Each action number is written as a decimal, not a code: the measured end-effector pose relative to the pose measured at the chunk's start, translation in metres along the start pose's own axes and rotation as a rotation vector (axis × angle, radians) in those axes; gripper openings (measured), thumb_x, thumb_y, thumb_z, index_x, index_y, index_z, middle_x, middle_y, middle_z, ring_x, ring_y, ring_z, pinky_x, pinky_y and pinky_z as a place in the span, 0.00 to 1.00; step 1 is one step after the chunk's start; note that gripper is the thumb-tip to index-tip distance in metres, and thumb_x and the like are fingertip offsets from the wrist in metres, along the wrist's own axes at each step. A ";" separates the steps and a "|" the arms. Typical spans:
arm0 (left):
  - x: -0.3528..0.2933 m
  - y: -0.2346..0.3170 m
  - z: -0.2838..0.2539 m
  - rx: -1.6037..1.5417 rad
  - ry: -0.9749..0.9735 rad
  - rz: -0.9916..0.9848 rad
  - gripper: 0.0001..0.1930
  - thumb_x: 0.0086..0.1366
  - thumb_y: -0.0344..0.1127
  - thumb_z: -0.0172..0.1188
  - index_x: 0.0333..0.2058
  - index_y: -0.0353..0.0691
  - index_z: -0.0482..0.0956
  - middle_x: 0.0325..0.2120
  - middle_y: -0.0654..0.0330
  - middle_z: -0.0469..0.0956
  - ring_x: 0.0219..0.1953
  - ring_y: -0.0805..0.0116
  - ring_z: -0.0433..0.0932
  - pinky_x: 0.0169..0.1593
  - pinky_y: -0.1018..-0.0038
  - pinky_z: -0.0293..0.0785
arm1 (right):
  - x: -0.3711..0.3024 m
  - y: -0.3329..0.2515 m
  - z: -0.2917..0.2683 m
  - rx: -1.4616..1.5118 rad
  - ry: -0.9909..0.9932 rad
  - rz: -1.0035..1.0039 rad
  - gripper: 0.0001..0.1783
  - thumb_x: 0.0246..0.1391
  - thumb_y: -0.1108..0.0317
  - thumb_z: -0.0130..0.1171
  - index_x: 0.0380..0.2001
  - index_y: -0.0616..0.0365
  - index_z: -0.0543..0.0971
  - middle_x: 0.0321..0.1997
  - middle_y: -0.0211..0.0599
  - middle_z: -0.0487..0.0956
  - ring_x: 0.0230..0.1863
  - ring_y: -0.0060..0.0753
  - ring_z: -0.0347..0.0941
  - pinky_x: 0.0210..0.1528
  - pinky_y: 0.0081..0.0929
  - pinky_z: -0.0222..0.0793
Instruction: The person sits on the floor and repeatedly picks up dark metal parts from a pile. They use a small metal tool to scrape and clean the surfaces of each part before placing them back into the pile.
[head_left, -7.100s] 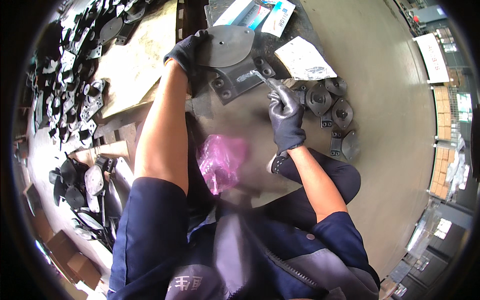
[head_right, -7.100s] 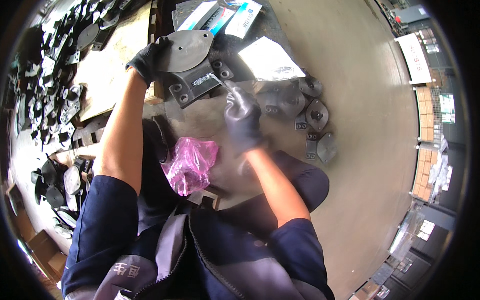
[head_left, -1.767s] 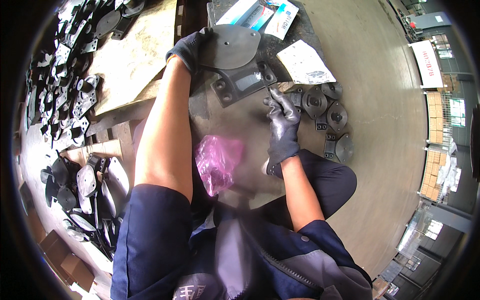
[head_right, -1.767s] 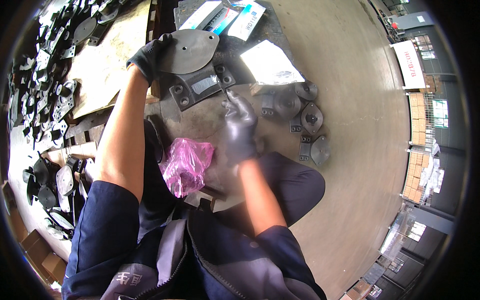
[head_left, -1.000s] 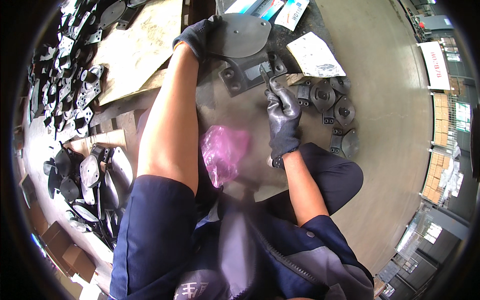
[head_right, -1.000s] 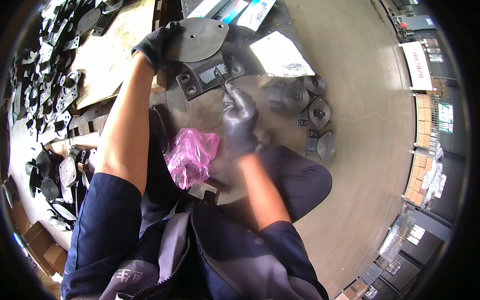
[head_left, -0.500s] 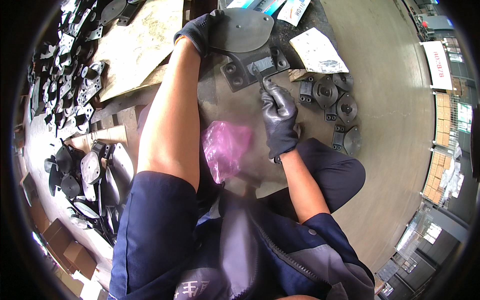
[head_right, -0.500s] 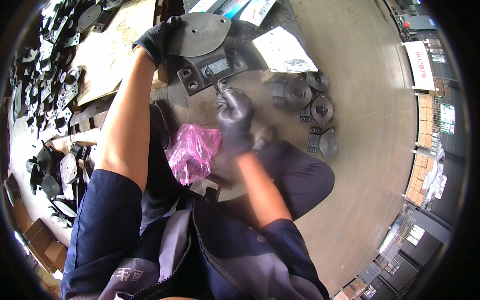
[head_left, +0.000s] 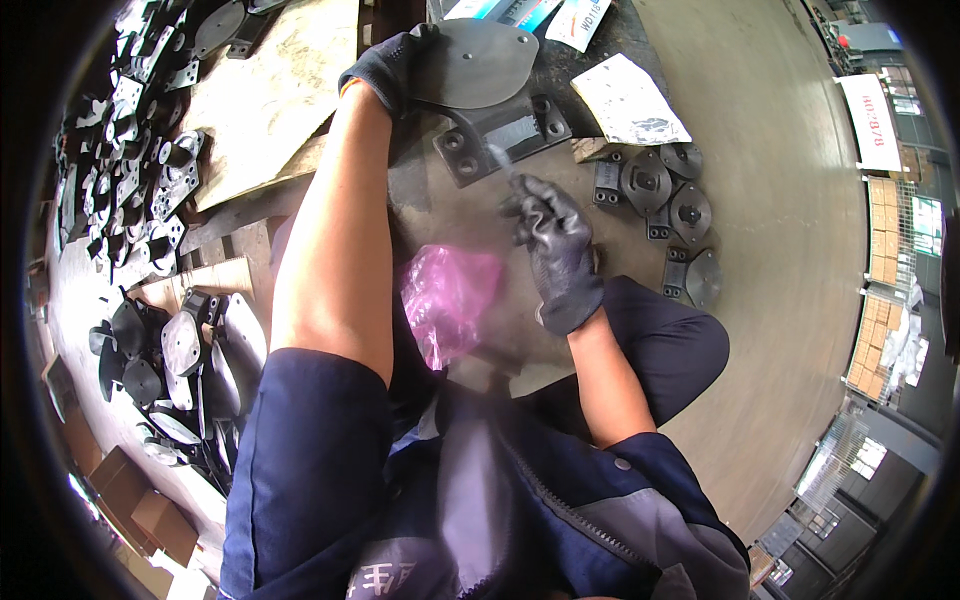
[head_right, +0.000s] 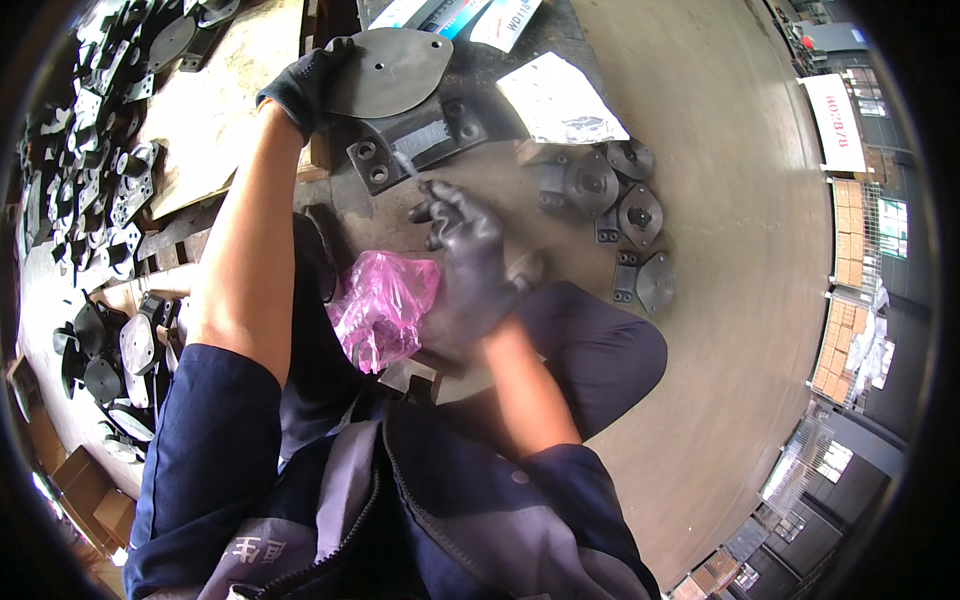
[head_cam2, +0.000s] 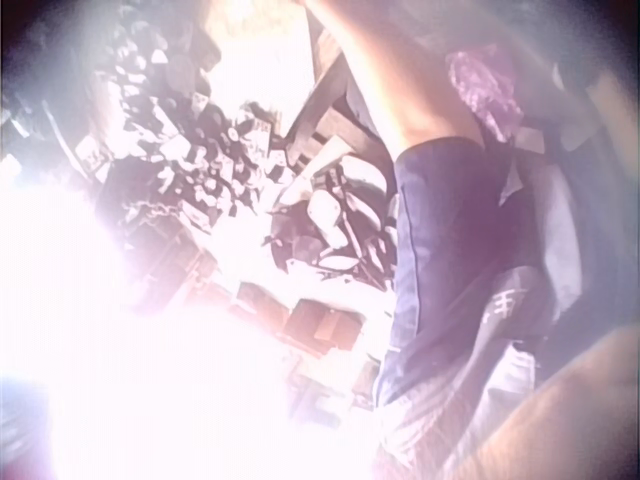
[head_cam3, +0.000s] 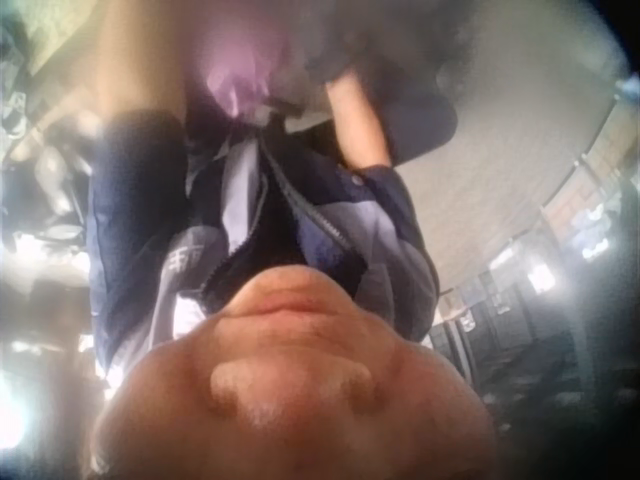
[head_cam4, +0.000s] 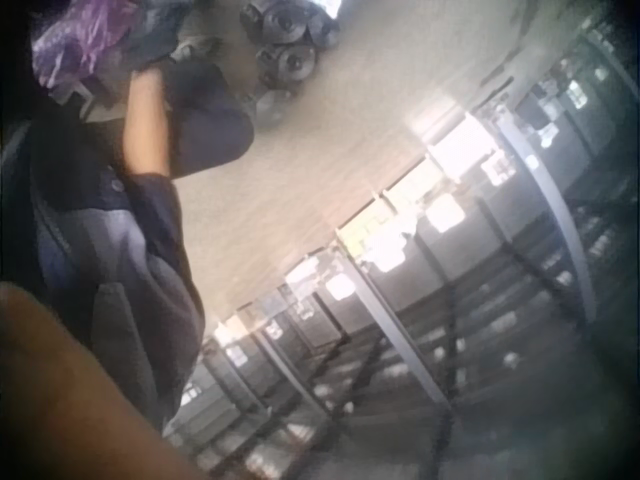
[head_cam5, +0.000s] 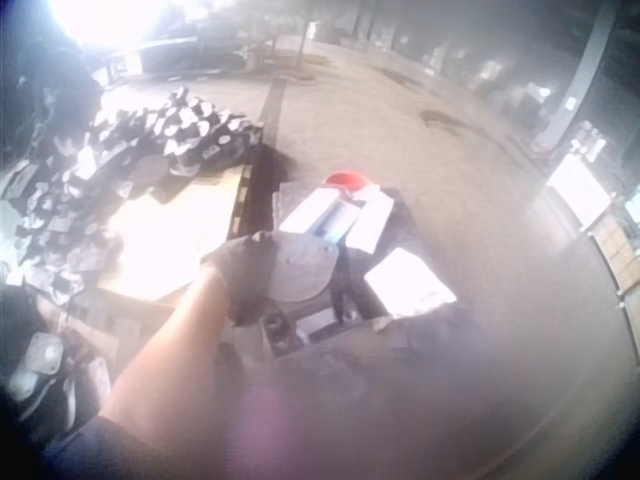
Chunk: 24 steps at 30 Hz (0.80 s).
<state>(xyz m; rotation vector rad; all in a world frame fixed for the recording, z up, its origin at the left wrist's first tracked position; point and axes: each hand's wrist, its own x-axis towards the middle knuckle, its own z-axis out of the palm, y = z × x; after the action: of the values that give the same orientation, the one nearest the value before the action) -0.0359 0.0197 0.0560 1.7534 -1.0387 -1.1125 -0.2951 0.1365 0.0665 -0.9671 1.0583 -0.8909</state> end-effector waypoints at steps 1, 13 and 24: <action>0.002 -0.004 -0.001 0.233 0.008 0.157 0.24 0.62 0.58 0.53 0.47 0.47 0.77 0.38 0.61 0.79 0.40 0.68 0.76 0.44 0.68 0.72 | 0.002 -0.002 -0.003 0.069 0.037 0.054 0.12 0.61 0.73 0.48 0.46 0.61 0.75 0.34 0.31 0.78 0.27 0.14 0.65 0.29 0.14 0.63; 0.005 -0.003 0.006 -0.259 0.015 -0.119 0.25 0.58 0.61 0.58 0.42 0.45 0.79 0.33 0.61 0.79 0.34 0.69 0.73 0.38 0.69 0.69 | 0.013 0.002 0.005 0.018 0.111 0.049 0.08 0.62 0.69 0.48 0.42 0.56 0.74 0.28 0.31 0.77 0.20 0.12 0.61 0.23 0.13 0.59; 0.012 -0.015 0.004 -0.502 -0.012 -0.137 0.25 0.58 0.58 0.61 0.41 0.42 0.80 0.34 0.61 0.80 0.35 0.70 0.76 0.40 0.71 0.72 | 0.054 -0.009 -0.067 0.471 0.099 0.247 0.18 0.62 0.58 0.45 0.50 0.56 0.70 0.47 0.41 0.76 0.45 0.39 0.72 0.48 0.42 0.67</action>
<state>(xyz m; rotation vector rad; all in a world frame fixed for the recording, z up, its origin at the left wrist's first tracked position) -0.0327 0.0136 0.0378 1.4250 -0.5808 -1.3340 -0.3466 0.0699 0.0468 -0.3942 0.9655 -0.9325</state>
